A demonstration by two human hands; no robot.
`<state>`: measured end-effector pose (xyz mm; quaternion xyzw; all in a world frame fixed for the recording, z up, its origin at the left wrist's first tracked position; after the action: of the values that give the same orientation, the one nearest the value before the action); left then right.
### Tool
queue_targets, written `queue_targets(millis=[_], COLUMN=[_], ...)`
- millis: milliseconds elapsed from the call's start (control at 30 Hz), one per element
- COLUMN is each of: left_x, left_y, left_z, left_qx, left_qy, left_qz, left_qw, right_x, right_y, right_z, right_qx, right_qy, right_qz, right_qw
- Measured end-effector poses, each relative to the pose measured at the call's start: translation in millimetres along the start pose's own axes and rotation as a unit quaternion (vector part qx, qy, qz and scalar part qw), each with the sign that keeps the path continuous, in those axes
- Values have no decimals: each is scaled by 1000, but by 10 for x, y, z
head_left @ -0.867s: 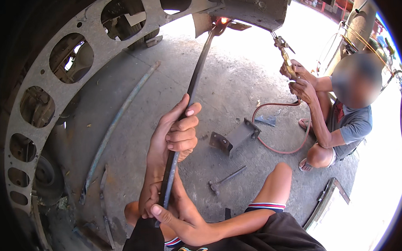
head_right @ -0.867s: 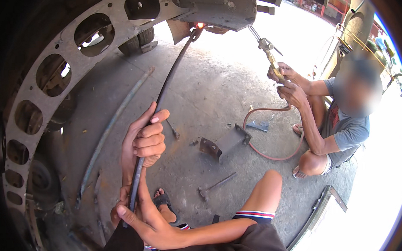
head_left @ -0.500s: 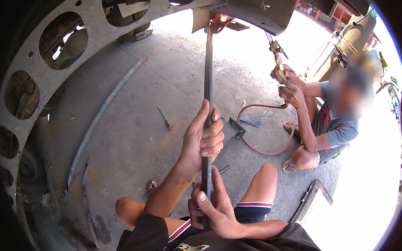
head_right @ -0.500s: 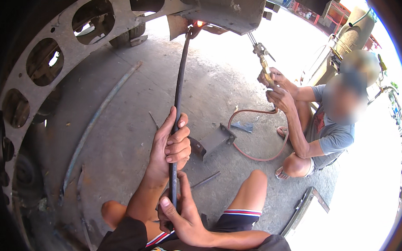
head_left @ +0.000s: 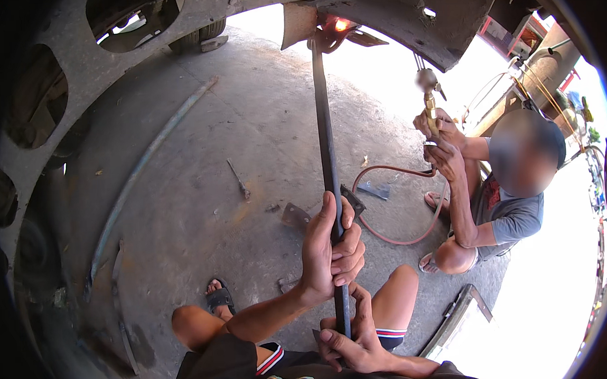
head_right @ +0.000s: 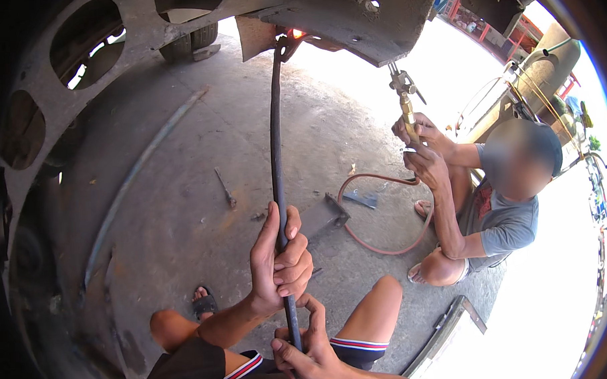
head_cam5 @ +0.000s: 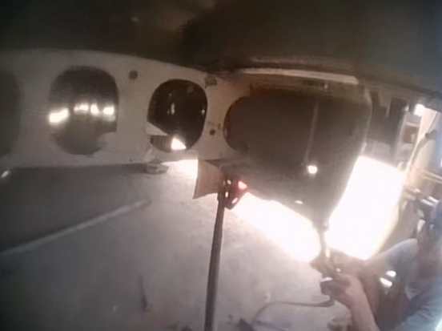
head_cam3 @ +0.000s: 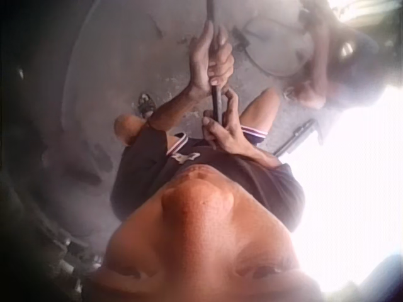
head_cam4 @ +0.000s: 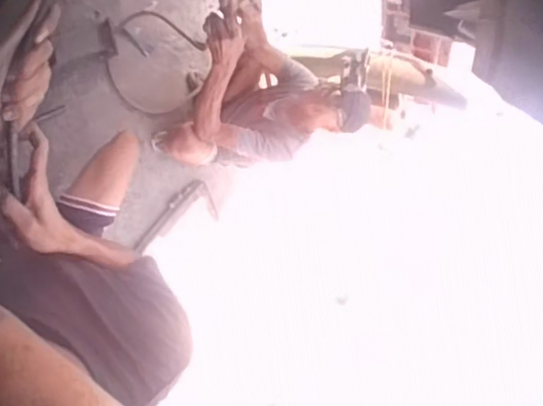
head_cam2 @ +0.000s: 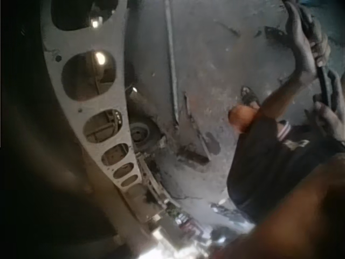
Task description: The person holds a metal rod against a vehicle frame while a coworker applies a torch to heat the contact point. The person repositions the rod several times to align it with the heated area.
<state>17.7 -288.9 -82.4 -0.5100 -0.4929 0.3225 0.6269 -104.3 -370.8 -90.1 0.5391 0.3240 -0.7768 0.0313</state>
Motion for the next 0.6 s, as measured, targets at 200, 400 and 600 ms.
queue_targets(millis=[200, 400, 600], left_x=[-169, -383, -132], left_y=[9, -69, -81], left_z=[-132, -260, -90], left_qx=[-41, -28, 14], left_qy=[-9, -50, -11], left_qz=[50, 27, -61], left_qw=[998, 998, 998], right_x=[-101, -286, -59], right_y=[243, 539, 84], right_z=[59, 177, 60], right_qx=[-25, 10, 64], right_qy=[-6, -21, 67], right_qz=[33, 92, -61], right_qw=[999, 995, 994])
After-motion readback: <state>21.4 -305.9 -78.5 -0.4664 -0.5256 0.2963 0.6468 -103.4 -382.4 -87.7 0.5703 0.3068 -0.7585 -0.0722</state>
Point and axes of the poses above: each hand's wrist, its own z-axis away from the middle knuckle, its own y-axis out of the back of the hand, x = y × z, the point moved 4 cm from there along -z, towards the middle knuckle, and after that the axes turned 3 degrees about x, right-handed, at the moved point
